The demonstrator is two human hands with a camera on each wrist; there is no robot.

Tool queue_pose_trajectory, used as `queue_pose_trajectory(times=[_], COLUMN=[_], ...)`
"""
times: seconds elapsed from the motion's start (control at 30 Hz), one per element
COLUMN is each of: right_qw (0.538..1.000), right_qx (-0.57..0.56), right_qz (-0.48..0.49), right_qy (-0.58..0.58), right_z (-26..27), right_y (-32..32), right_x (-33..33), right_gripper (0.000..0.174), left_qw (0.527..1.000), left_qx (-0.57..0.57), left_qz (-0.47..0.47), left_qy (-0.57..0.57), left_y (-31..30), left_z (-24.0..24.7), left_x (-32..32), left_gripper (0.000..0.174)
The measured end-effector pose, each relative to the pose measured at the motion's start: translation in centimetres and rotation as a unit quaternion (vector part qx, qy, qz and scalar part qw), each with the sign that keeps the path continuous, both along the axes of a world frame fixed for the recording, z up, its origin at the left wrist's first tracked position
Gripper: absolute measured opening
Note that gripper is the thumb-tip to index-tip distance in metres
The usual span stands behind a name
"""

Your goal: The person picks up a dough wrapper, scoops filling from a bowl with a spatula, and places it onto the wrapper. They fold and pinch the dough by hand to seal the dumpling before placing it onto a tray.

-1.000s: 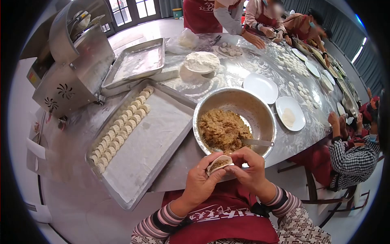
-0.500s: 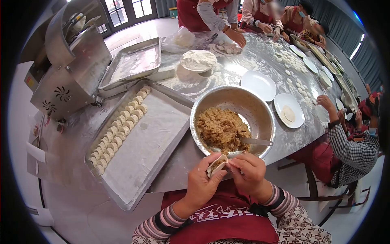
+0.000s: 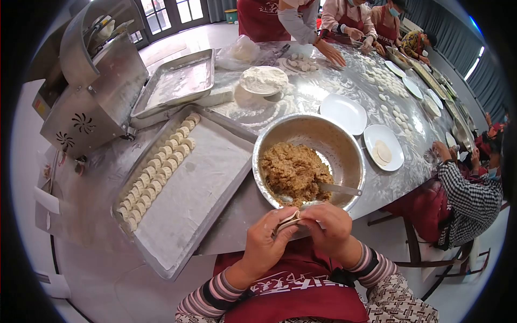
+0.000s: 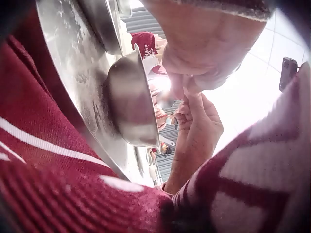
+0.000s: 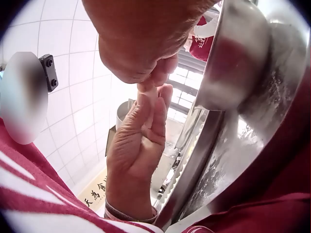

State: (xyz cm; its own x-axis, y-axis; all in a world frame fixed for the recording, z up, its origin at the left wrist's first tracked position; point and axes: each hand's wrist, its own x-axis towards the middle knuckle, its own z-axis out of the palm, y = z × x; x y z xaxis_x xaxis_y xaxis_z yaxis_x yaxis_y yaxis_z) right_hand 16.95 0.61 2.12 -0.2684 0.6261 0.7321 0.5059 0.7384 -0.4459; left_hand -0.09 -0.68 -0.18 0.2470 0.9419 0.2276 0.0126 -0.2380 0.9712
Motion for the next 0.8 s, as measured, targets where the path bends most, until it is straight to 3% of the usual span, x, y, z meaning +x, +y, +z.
queue_pose_trajectory(times=[0.07, 0.23, 0.33, 0.4, 0.5, 0.57, 0.6, 0.7, 0.77, 0.8], right_qw=[0.992, 1.000, 0.999, 0.999, 0.999, 0.987, 0.987, 0.989, 1.000, 1.000], right_qx=[-0.089, -0.001, 0.028, 0.031, -0.003, -0.116, -0.116, -0.104, 0.007, 0.006], right_qz=[-0.049, -0.025, -0.022, -0.019, -0.015, -0.033, -0.034, -0.014, -0.019, -0.019], right_qy=[0.075, 0.007, 0.001, 0.008, 0.043, 0.104, 0.104, 0.101, 0.000, 0.001], right_z=[0.0, -0.5, -0.7, -0.9, -0.9, -0.4, -0.5, -0.8, -0.2, -0.2], right_y=[-0.7, -0.2, -0.1, -0.1, -0.2, -0.4, -0.4, 0.0, 0.2, 0.2], right_x=[-0.5, 0.1, 0.2, 0.2, -0.1, -0.4, -0.4, -0.3, -0.1, -0.2], right_gripper=[0.020, 0.020, 0.021, 0.021, 0.020, 0.018, 0.018, 0.020, 0.021, 0.021], left_qw=[1.000, 0.998, 0.999, 0.989, 0.992, 0.993, 0.994, 0.998, 0.999, 1.000], left_qx=[0.006, 0.027, -0.018, -0.092, -0.079, -0.079, -0.080, -0.055, -0.041, -0.027], left_qz=[-0.010, -0.026, -0.027, 0.027, 0.018, 0.011, 0.004, 0.011, 0.012, 0.011], left_qy=[0.007, 0.046, 0.007, -0.111, -0.094, -0.086, -0.079, -0.038, -0.020, -0.003], left_y=[0.1, 0.3, 0.2, -0.1, 0.0, 0.0, 0.0, 0.0, 0.0, 0.0], left_z=[0.3, 1.2, 1.4, 0.7, 0.0, -0.1, -0.1, 0.3, 0.3, 0.3], left_x=[-0.2, -0.3, 0.2, 0.5, 0.2, 0.2, 0.2, 0.3, 0.1, 0.0], left_gripper=[0.033, 0.031, 0.031, 0.032, 0.034, 0.033, 0.032, 0.031, 0.031, 0.031])
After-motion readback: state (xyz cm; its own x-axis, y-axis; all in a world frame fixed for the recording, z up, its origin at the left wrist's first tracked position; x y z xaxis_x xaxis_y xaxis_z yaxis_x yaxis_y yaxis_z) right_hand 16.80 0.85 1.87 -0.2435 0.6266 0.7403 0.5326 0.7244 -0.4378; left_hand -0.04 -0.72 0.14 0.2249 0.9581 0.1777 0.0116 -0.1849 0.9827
